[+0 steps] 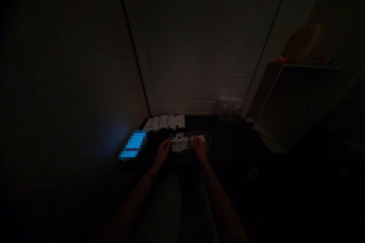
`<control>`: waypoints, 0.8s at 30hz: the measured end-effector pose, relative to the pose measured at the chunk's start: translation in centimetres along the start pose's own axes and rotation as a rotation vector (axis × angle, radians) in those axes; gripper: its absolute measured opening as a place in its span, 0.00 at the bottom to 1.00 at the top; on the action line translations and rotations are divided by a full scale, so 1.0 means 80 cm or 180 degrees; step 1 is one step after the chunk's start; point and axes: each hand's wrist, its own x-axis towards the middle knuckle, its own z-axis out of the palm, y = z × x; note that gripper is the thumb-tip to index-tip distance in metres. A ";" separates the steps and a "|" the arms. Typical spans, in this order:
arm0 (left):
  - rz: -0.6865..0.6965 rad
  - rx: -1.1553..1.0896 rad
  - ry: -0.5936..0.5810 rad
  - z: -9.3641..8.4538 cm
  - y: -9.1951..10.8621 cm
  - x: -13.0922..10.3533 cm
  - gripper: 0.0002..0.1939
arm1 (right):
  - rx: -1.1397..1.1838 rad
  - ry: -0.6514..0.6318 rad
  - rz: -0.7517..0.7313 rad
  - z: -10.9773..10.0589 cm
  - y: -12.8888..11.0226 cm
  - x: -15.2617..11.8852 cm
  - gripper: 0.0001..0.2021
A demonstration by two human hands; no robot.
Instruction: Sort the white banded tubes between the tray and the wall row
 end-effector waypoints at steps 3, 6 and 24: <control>0.0082 -0.0004 -0.0064 0.001 -0.007 0.002 0.17 | -0.0027 -0.0017 -0.0032 0.000 0.000 0.000 0.24; 0.0107 -0.0039 -0.0066 0.001 -0.012 0.004 0.18 | -0.0039 -0.0036 -0.0044 -0.001 -0.003 0.000 0.24; -0.0118 -0.0242 -0.0007 -0.003 0.011 -0.002 0.17 | -0.0088 -0.0101 -0.0027 -0.003 -0.006 -0.001 0.24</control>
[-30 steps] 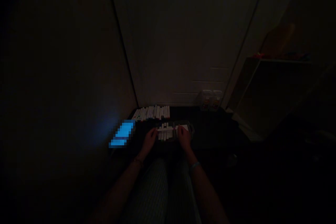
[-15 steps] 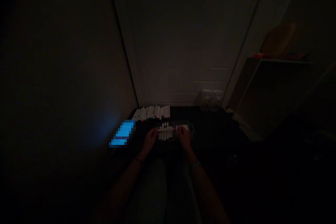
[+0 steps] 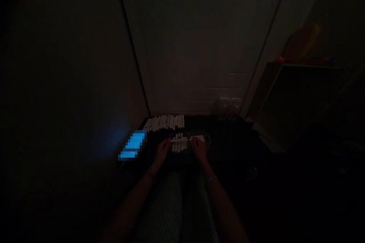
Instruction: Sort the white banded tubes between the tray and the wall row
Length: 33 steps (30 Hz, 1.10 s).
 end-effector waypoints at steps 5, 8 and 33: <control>-0.0007 -0.0146 -0.0059 0.002 0.003 -0.001 0.20 | -0.0078 0.0032 0.0002 0.002 0.001 0.000 0.25; -0.0048 -0.0180 -0.0034 0.002 0.000 0.001 0.20 | -0.0084 0.0069 -0.0017 0.002 0.002 0.000 0.25; 0.0017 -0.0158 -0.0105 0.004 0.003 -0.002 0.22 | 0.0059 0.0021 -0.0013 -0.006 0.000 -0.002 0.24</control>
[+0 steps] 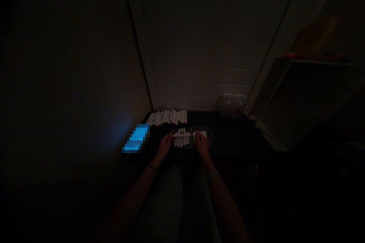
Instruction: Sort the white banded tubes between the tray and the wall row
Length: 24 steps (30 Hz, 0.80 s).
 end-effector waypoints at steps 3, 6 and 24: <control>0.0021 -0.0031 0.0013 0.001 -0.002 0.001 0.21 | 0.0038 0.0016 0.0041 -0.002 -0.002 0.000 0.24; -0.0013 0.0011 -0.0018 0.000 -0.002 0.001 0.21 | 0.0030 0.0037 0.0087 -0.001 -0.002 0.000 0.24; -0.0024 0.0145 -0.0008 -0.003 -0.001 0.002 0.19 | 0.0063 -0.0013 0.0062 0.000 0.000 0.001 0.24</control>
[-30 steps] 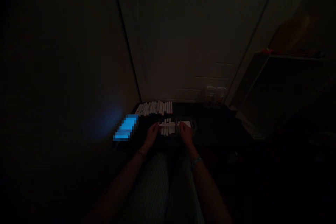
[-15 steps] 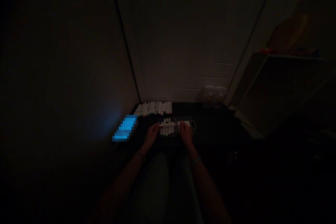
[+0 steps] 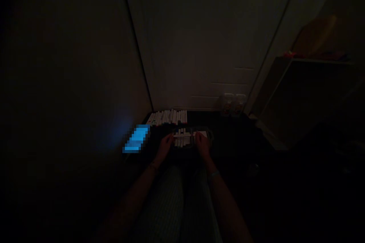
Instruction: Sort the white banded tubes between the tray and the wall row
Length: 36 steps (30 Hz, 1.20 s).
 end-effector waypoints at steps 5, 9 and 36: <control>0.0103 -0.0114 -0.0050 0.002 -0.003 -0.001 0.20 | 0.0026 0.0078 -0.0068 0.001 0.001 0.000 0.24; 0.0103 -0.0060 -0.0087 0.002 -0.007 0.000 0.21 | 0.0016 0.0145 -0.0026 0.003 0.003 0.001 0.24; 0.0048 -0.0085 -0.0043 0.002 -0.011 0.005 0.19 | -0.0109 0.0006 -0.0029 0.001 0.001 0.001 0.24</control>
